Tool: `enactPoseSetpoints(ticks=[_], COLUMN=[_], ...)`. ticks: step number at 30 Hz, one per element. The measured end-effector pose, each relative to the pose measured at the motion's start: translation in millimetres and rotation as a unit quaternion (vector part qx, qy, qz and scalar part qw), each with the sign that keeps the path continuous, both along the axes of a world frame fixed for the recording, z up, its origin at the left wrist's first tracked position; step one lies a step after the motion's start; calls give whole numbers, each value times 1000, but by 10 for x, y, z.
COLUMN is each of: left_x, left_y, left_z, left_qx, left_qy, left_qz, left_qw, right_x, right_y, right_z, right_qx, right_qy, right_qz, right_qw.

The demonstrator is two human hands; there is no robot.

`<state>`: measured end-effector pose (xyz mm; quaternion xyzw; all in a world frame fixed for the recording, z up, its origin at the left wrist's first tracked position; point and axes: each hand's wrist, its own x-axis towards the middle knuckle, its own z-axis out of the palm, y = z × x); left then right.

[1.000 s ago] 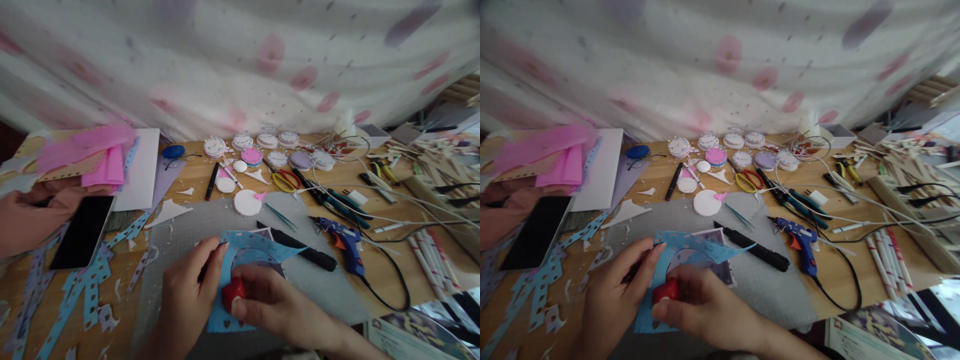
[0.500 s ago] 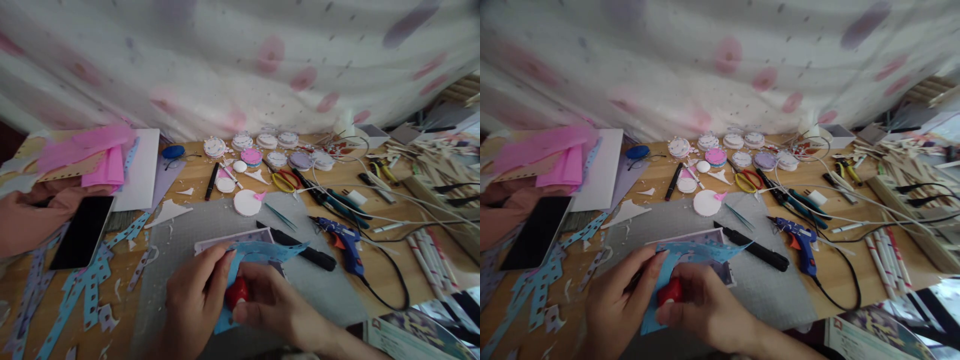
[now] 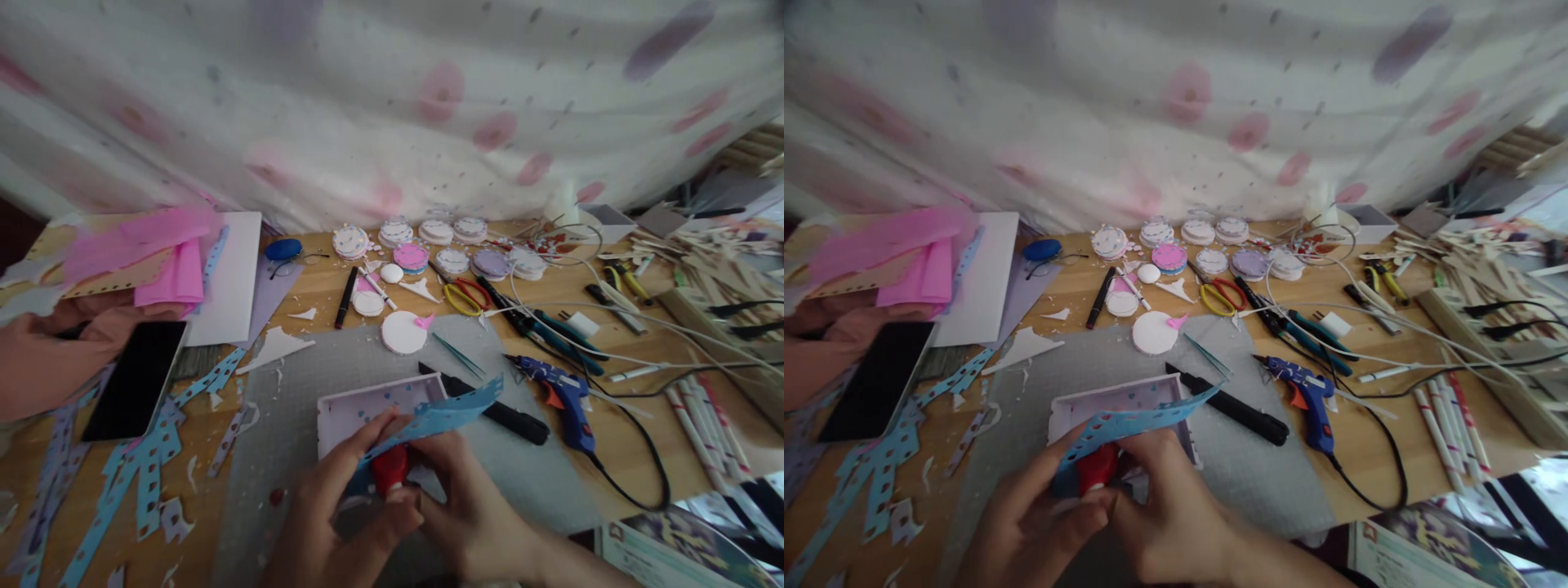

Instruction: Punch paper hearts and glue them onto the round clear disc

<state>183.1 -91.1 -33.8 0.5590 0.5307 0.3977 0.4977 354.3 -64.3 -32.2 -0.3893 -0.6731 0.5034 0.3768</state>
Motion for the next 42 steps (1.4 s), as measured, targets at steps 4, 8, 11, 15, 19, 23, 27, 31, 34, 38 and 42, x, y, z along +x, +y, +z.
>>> enactPoseSetpoints(ticks=[4, 8, 11, 15, 19, 23, 27, 31, 34, 38, 42], left_x=[102, 169, 156, 81, 53, 87, 124, 104, 39, -64, -130], left_y=[4, -25, -40, 11, 131, 225, 217, 157, 143, 153, 129], left_z=[58, 16, -62, -133, -45, 106, 136, 69, 27, 25, -1], left_qx=[26, 55, 48, -34, -70, -62, -49, -6, -7, -43, -22], left_qy=[-30, -41, -32, -28, -23, -20, -30, 13, 27, 13, 2], left_qz=[29, 85, 102, 104, 134, 86, 80, 98, 123, 122, 189], left_qw=[999, 994, 993, 994, 988, 994, 995, 995, 992, 991, 982], right_x=[-22, -60, -85, -88, -7, 118, 183, 190, 205, 241, 254], right_y=[16, 48, 79, 127, 153, 134, 96, 81, 108, 164, 178], right_z=[-1, 10, 7, 23, 104, 166, 151, 120, 100, 60, 2], right_qx=[39, 37, 42, 48, 56, 75, 63, 48, 10, 6, 11], right_qy=[-4, -13, -20, -24, -29, -50, -67, -49, -28, -44, -76], right_qz=[-8, 2, -3, 7, 50, 56, 44, 35, 13, -19, -3], right_qw=[999, 999, 999, 999, 997, 994, 995, 997, 999, 999, 997])
